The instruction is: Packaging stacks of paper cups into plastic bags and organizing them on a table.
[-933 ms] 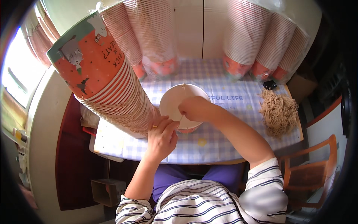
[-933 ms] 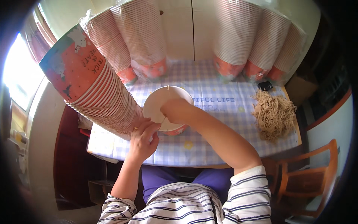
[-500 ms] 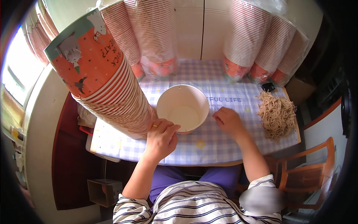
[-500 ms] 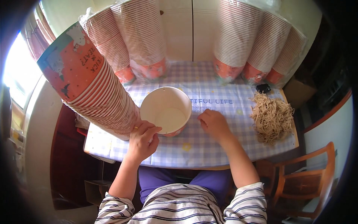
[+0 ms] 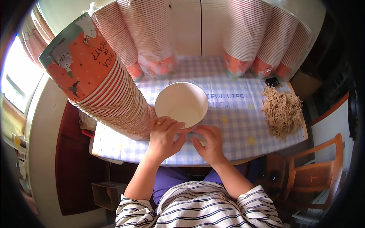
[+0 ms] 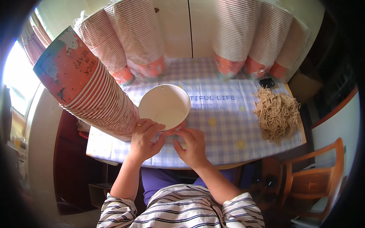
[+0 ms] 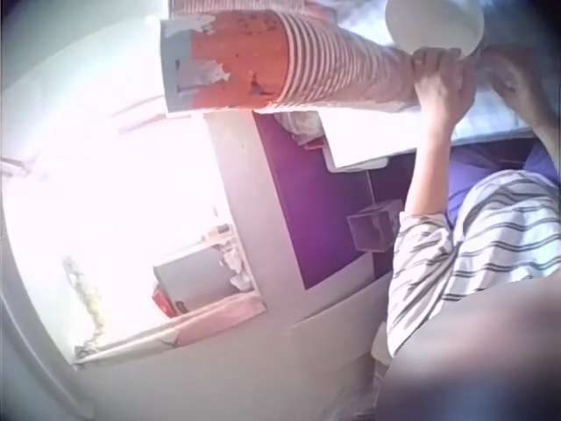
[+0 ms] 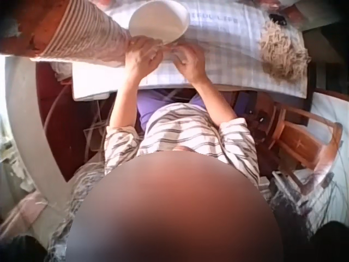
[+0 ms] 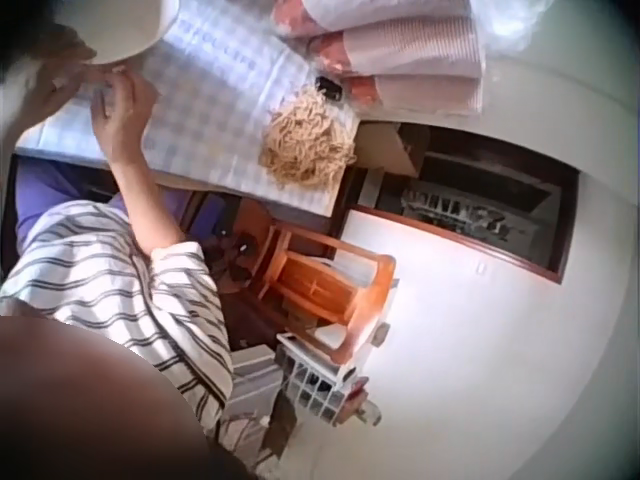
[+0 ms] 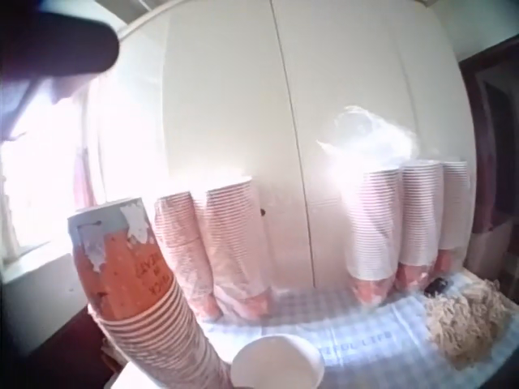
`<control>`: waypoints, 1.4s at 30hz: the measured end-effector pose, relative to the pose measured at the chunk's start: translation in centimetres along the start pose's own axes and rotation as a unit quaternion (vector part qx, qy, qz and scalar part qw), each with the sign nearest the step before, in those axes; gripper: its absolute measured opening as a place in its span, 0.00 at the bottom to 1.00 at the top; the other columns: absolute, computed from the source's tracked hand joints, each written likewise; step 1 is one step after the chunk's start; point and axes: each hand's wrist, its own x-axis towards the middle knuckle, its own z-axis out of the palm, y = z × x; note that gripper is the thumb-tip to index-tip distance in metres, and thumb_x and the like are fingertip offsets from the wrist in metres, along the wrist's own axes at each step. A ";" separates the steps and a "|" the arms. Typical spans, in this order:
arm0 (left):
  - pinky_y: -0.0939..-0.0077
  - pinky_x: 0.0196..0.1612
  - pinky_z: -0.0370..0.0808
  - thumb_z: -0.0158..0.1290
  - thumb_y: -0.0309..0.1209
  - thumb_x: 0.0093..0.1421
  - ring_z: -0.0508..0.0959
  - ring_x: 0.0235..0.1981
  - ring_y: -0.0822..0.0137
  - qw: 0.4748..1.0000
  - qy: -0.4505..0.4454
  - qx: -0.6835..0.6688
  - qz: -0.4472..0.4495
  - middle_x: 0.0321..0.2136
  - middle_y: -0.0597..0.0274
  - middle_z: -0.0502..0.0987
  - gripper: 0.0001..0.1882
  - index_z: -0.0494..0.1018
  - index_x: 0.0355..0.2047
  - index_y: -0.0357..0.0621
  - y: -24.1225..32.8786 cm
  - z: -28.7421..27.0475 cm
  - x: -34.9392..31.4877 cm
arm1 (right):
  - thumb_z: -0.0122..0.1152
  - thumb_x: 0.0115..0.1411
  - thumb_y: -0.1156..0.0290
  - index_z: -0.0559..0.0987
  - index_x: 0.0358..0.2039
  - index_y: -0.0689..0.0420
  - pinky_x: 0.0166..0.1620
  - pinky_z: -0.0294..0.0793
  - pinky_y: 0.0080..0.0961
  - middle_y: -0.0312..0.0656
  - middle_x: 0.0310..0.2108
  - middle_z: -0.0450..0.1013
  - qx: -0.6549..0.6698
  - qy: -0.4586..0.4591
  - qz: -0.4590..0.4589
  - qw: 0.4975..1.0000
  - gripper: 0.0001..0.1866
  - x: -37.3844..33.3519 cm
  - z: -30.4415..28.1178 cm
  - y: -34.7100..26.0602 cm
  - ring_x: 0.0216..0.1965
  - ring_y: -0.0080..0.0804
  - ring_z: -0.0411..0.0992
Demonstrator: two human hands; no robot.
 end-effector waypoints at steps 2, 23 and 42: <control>0.65 0.44 0.64 0.59 0.29 0.45 0.74 0.35 0.63 1.000 0.005 -0.002 0.002 0.26 0.68 0.76 0.11 0.76 0.32 0.48 0.0 0.1 0.1 | 0.67 0.43 0.76 0.76 0.35 0.52 0.44 0.65 0.34 0.39 0.35 0.73 0.026 0.021 0.007 0.999 0.16 0.1 1.2 -0.1 0.38 0.41 0.70; 0.64 0.50 0.64 0.59 0.26 0.44 0.75 0.33 0.64 0.997 -0.056 -0.059 0.009 0.25 0.65 0.76 0.09 0.76 0.29 0.47 -1.6 0.4 0.5 | 0.63 0.50 0.75 0.78 0.26 0.59 0.24 0.67 0.30 0.43 0.23 0.74 0.119 0.009 0.202 0.972 0.03 0.0 3.9 -1.7 0.20 0.39 0.71; 0.66 0.38 0.74 0.58 0.22 0.42 0.76 0.34 0.58 0.986 -0.099 -0.038 0.132 0.28 0.61 0.75 0.21 0.73 0.41 0.43 -1.2 -0.2 1.6 | 0.61 0.50 0.74 0.78 0.27 0.56 0.32 0.67 0.34 0.41 0.25 0.75 0.108 0.013 0.204 0.973 0.03 -0.9 4.7 -0.8 0.26 0.42 0.72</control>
